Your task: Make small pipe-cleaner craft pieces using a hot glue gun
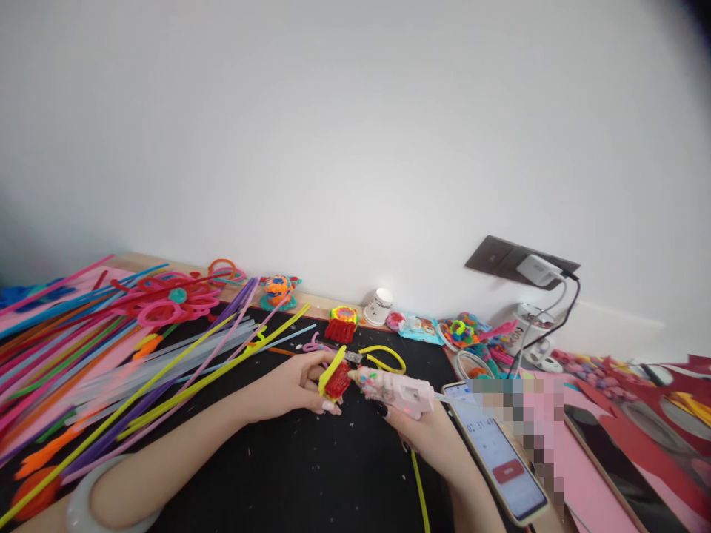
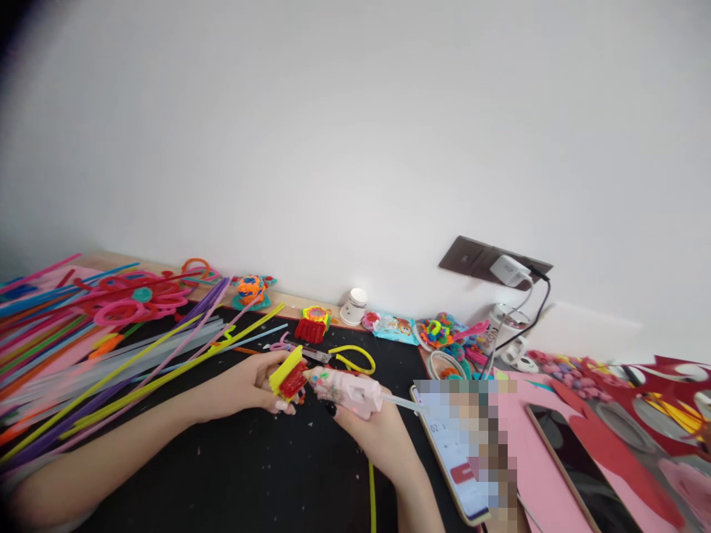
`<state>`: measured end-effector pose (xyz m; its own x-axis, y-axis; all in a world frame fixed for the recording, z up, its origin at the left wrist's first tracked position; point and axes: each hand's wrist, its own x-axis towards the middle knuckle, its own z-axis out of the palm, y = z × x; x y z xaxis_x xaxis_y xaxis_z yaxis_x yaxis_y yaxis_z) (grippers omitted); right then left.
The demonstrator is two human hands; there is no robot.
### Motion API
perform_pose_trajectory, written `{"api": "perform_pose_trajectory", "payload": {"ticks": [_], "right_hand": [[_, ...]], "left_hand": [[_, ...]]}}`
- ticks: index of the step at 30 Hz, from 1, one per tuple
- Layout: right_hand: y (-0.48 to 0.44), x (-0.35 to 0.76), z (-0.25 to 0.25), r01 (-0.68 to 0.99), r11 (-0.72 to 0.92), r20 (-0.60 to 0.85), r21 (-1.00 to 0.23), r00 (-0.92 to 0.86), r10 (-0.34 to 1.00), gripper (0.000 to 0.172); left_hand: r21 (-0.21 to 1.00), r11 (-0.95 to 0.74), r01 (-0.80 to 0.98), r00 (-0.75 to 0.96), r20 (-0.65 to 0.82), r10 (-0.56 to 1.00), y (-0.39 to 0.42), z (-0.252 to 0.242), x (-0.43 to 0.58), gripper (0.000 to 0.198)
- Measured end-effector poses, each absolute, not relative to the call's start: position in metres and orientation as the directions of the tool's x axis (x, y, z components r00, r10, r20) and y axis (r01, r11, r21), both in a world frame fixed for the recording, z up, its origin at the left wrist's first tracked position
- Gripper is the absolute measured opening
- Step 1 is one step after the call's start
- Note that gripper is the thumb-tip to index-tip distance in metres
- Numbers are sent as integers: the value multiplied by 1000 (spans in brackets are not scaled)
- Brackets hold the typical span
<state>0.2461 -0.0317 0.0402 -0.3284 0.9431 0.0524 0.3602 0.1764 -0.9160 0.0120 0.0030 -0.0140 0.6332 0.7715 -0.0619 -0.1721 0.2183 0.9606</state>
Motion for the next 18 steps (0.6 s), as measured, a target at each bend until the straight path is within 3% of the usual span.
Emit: {"api": "perform_pose_trajectory", "payload": {"ticks": [8,14,18], "right_hand": [[-29,250,35,337,210,119,-918,-272,955,30],[-28,251,31,414,211,108,-886,-257,960,29],[-29,252,26,440,249,149,-863,-250,957,16]], "left_hand": [[959,223,-176,630,-65,774,4,-18,11,51],[962,232,-143,607,-100,789,5,-17,12,51],[968,228,-104,567,-130,813,4,-12,12,53]]}}
